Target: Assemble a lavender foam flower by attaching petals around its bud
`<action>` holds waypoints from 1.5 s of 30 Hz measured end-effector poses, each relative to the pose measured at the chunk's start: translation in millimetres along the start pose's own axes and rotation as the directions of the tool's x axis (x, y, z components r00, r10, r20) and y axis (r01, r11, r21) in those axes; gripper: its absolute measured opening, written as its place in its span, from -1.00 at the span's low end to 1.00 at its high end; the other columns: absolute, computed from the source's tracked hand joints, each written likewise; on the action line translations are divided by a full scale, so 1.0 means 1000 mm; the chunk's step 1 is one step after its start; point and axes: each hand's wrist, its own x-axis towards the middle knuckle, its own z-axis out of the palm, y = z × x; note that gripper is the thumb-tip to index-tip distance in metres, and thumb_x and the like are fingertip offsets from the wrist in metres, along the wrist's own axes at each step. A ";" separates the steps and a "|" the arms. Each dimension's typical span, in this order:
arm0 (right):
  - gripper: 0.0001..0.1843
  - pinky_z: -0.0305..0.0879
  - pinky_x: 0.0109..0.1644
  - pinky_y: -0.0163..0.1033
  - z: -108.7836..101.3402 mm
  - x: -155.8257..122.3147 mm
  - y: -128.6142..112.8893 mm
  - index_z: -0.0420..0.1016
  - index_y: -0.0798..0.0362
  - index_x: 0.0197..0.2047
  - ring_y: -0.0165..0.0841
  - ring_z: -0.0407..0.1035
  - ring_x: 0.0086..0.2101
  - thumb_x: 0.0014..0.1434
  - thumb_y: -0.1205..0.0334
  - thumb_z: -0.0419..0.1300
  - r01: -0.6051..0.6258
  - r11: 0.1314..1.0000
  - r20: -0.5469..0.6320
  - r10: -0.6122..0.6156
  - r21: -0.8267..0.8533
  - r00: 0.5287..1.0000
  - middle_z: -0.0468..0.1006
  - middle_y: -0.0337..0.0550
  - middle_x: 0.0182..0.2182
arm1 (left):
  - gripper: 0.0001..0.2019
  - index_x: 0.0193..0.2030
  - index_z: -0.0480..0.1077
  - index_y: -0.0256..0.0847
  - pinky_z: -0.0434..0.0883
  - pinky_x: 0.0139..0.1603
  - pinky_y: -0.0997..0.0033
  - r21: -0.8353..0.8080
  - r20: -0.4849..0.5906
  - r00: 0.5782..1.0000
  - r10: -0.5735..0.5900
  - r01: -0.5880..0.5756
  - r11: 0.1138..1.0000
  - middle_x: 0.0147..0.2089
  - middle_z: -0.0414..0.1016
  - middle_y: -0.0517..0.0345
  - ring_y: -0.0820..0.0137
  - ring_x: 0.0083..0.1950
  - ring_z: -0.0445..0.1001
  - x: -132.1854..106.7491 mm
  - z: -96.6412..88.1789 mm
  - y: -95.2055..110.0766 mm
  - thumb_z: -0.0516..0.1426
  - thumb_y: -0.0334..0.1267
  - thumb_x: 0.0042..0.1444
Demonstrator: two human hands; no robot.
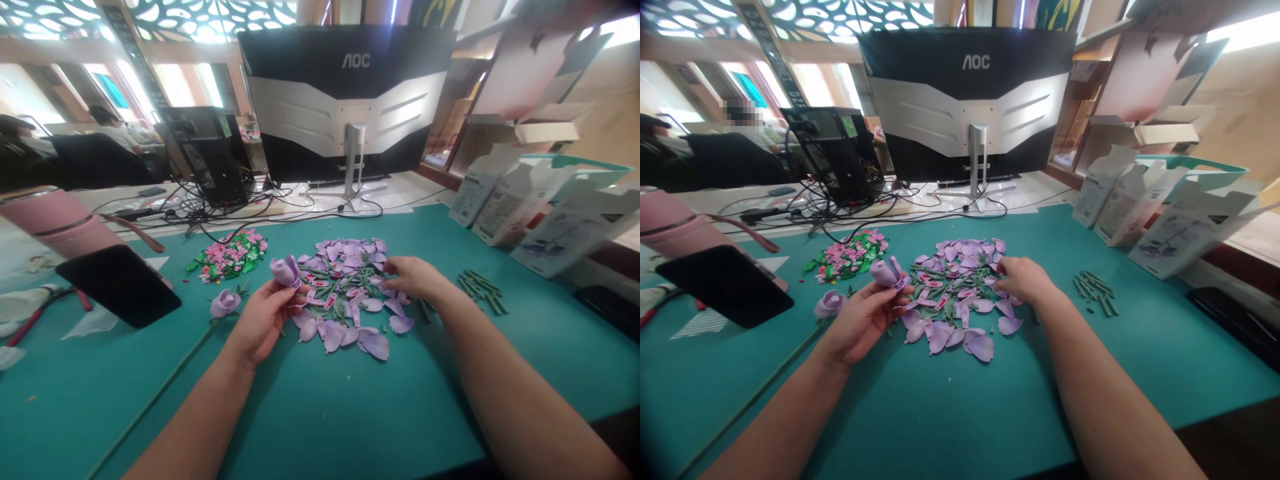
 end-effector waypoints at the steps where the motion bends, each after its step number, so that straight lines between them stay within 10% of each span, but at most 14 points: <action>1: -0.68 0.21 -0.32 -0.23 0.001 0.000 -0.001 0.51 0.02 -0.11 -0.17 0.47 -0.21 0.06 0.09 0.25 0.001 1.000 0.015 0.000 -0.028 1.000 0.63 -0.02 -0.18 | -0.78 -0.16 0.51 -0.31 0.48 -0.28 0.50 0.002 0.004 1.000 0.002 -0.002 1.000 -0.20 0.61 0.00 0.43 -0.30 0.53 0.000 0.000 0.000 0.29 -0.34 0.01; 14: -0.87 0.21 -0.35 -0.31 0.000 0.002 -0.003 0.51 -0.01 -0.22 -0.32 0.43 -0.34 0.12 0.25 0.21 -0.001 0.993 0.058 -0.006 0.119 0.998 0.60 -0.17 -0.30 | -0.76 -0.17 0.51 -0.30 0.46 -0.30 0.49 0.000 0.015 1.000 -0.012 0.012 1.000 -0.21 0.61 0.01 0.43 -0.31 0.52 0.001 0.000 -0.002 0.32 -0.31 -0.01; 19: -0.83 0.28 -0.18 -0.28 0.002 0.006 -0.002 0.57 -0.02 -0.25 -0.30 0.45 -0.24 0.13 0.32 0.15 0.114 0.957 -0.166 -0.071 0.266 0.984 0.60 -0.17 -0.25 | -0.76 -0.16 0.50 -0.30 0.46 -0.28 0.48 -0.011 0.024 1.000 -0.013 0.013 1.000 -0.19 0.61 0.00 0.44 -0.32 0.52 0.000 0.000 -0.003 0.31 -0.33 -0.01; 31: -0.80 0.26 -0.45 -0.29 0.012 -0.031 -0.066 0.41 -0.01 -0.29 -0.37 0.34 -0.46 0.14 0.09 0.30 0.387 0.612 -0.338 -0.201 0.689 0.919 0.47 -0.24 -0.45 | -0.76 -0.09 0.50 -0.33 0.46 -0.21 0.45 -0.013 0.076 0.997 -0.016 0.017 1.000 -0.14 0.62 -0.07 0.42 -0.26 0.55 0.000 -0.001 -0.010 0.26 -0.34 0.08; 45: -0.91 0.35 -0.20 -0.21 0.027 -0.050 -0.099 0.40 0.00 -0.28 -0.32 0.38 -0.24 0.24 0.38 0.19 0.759 0.569 -0.635 -0.468 0.315 0.614 0.47 -0.13 -0.26 | -0.78 -0.10 0.51 -0.33 0.45 -0.11 0.39 0.004 0.088 0.996 -0.002 0.002 1.000 -0.19 0.60 -0.02 0.35 -0.18 0.58 -0.002 0.004 -0.009 0.25 -0.36 0.09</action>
